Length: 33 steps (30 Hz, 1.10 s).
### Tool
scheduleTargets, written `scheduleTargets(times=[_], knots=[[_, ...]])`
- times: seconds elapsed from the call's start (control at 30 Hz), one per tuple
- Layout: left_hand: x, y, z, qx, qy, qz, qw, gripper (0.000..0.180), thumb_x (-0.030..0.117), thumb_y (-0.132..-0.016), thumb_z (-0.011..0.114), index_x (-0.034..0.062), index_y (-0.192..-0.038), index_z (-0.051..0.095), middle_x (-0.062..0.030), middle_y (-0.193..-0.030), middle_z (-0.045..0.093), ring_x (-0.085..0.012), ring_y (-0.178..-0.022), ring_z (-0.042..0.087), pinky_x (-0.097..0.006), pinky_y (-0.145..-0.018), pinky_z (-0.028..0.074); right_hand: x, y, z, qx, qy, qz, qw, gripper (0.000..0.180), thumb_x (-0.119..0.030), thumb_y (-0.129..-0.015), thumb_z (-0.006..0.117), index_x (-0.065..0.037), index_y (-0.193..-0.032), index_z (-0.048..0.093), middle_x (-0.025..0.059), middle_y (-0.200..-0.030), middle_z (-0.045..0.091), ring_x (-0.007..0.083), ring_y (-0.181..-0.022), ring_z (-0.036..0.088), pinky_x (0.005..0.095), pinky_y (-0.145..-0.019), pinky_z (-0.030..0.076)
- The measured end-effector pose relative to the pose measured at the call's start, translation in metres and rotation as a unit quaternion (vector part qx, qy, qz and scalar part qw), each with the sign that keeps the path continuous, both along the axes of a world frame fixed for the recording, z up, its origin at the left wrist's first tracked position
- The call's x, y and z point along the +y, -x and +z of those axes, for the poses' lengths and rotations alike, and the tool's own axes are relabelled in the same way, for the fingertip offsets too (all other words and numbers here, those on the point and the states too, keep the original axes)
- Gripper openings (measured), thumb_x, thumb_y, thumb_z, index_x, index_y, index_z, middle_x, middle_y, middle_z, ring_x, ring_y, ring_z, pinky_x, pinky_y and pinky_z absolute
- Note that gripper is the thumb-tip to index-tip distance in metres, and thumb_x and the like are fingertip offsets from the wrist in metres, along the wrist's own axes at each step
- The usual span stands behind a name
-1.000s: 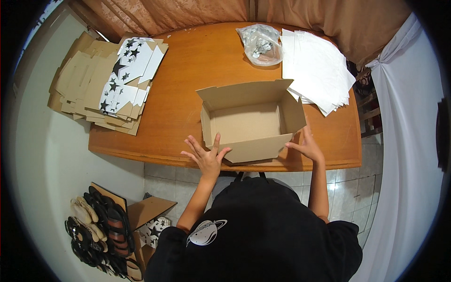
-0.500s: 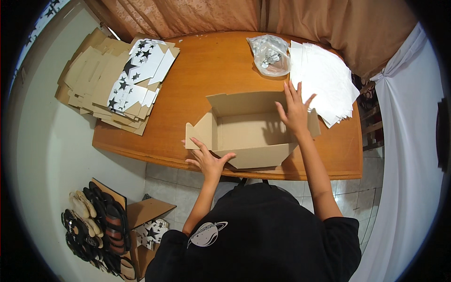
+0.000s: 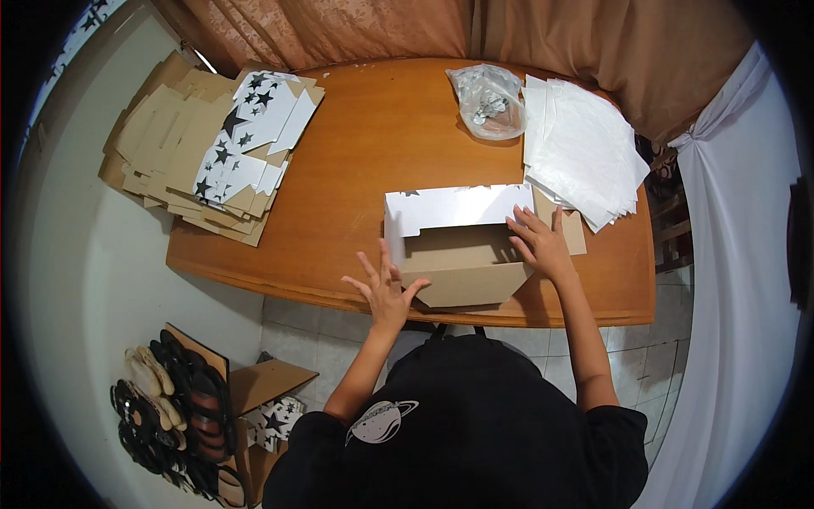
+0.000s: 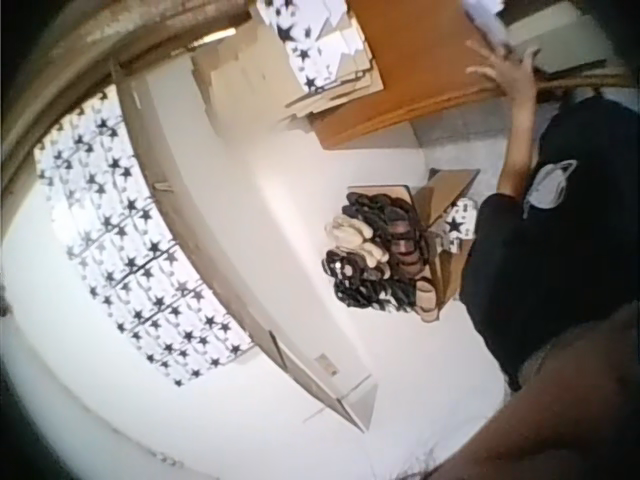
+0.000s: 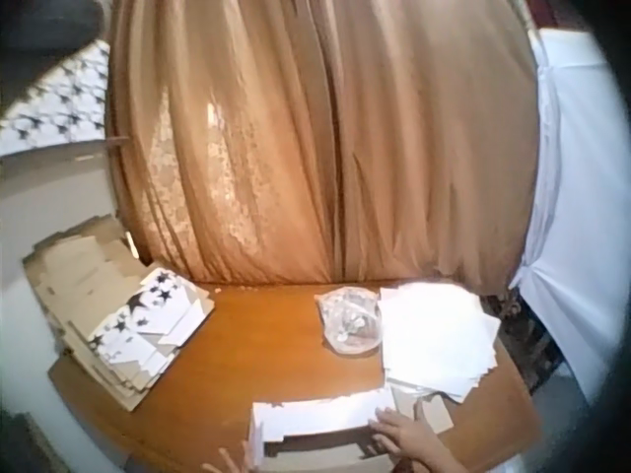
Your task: The recorder assembles flat cardboard shoeboxes, places tissue paper and silica gel inside, and stacks the completed boxes on a wall shelf.
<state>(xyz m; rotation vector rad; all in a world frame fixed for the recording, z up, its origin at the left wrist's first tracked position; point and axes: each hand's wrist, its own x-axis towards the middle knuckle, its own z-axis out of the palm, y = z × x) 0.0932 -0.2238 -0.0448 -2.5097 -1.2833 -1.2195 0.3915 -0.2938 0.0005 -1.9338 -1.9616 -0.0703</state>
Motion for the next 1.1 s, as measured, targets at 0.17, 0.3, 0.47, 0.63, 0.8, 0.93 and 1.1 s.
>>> scheduleTargets(times=[0.17, 0.3, 0.47, 0.63, 0.8, 0.93, 1.1], knots=[[0.003, 0.008, 0.004, 0.131, 0.082, -0.055, 0.986, 0.078, 0.051, -0.075, 0.057, 0.0325, -0.139, 0.018, 0.0103, -0.134, 0.041, -0.033, -0.131, 0.025, -0.076, -0.087, -0.009, -0.003, 0.0, -0.004, -0.012, 0.003, -0.011, 1.0, 0.031, -0.026, -0.085, 0.055, -0.018, -0.114, 0.058, 0.0016, -0.127, 0.05, 0.02, -0.123, 0.041, 0.0654, -0.101, 0.001], [0.007, 0.009, 0.008, 0.213, 0.053, -0.037, 0.975, 0.064, 0.053, -0.076, 0.055, 0.0294, -0.133, 0.039, 0.0103, -0.131, 0.045, -0.0292, -0.129, 0.03, -0.078, -0.085, -0.005, -0.006, 0.002, 0.003, -0.061, -0.054, -0.026, 0.996, 0.029, -0.025, -0.083, 0.057, -0.019, -0.111, 0.06, -0.0002, -0.128, 0.049, 0.0246, -0.128, 0.034, 0.0677, -0.099, -0.002], [0.005, 0.009, 0.024, 0.228, 0.058, -0.056, 0.97, 0.055, 0.048, -0.081, 0.053, 0.0263, -0.13, 0.043, 0.0078, -0.131, 0.045, -0.0286, -0.129, 0.031, -0.077, -0.086, -0.006, -0.032, 0.015, 0.005, -0.068, -0.198, -0.201, 0.957, 0.039, -0.022, -0.082, 0.057, -0.017, -0.12, 0.053, 0.0042, -0.137, 0.038, 0.0282, -0.134, 0.021, 0.0657, -0.097, -0.011], [0.016, -0.01, 0.037, 0.217, 0.123, -0.097, 0.963, 0.046, 0.039, -0.086, 0.052, 0.0254, -0.13, 0.045, -0.0057, -0.141, 0.033, -0.0321, -0.131, 0.026, -0.072, -0.093, -0.003, -0.047, 0.04, -0.004, 0.126, -0.333, -0.327, 0.876, 0.061, -0.023, -0.084, 0.053, -0.008, -0.138, 0.028, 0.0139, -0.142, 0.029, 0.0284, -0.137, 0.011, 0.0626, -0.095, -0.017], [0.029, -0.055, 0.06, 0.231, 0.113, -0.3, 0.919, 0.054, 0.048, -0.084, 0.049, 0.0189, -0.128, 0.046, -0.0166, -0.146, 0.015, -0.0386, -0.132, 0.018, -0.072, -0.093, 0.011, -0.053, 0.057, -0.015, 0.216, -0.25, -0.186, 0.925, 0.064, -0.025, -0.085, 0.05, -0.004, -0.139, 0.021, 0.0131, -0.137, 0.037, 0.0289, -0.136, 0.014, 0.0611, -0.097, -0.016], [0.038, -0.079, 0.052, 0.225, 0.121, -0.29, 0.922, 0.092, 0.074, -0.065, 0.05, 0.0093, -0.13, 0.044, -0.0207, -0.146, 0.01, -0.0382, -0.135, 0.008, -0.073, -0.092, 0.0, -0.05, 0.065, -0.01, 0.117, -0.117, -0.132, 0.977, 0.057, -0.034, -0.082, 0.054, -0.011, -0.132, 0.039, 0.0037, -0.131, 0.046, 0.0302, -0.131, 0.027, 0.0667, -0.095, -0.013], [0.038, -0.083, 0.039, 0.244, 0.144, -0.258, 0.924, 0.109, 0.083, -0.053, 0.05, 0.0071, -0.131, 0.042, -0.0223, -0.146, 0.006, -0.0385, -0.135, 0.0, -0.073, -0.089, -0.006, -0.048, 0.065, -0.018, 0.039, -0.071, -0.142, 0.987, 0.06, -0.04, -0.083, 0.052, -0.015, -0.135, 0.036, -0.0006, -0.121, 0.054, 0.028, -0.127, 0.032, 0.0718, -0.091, -0.012]])
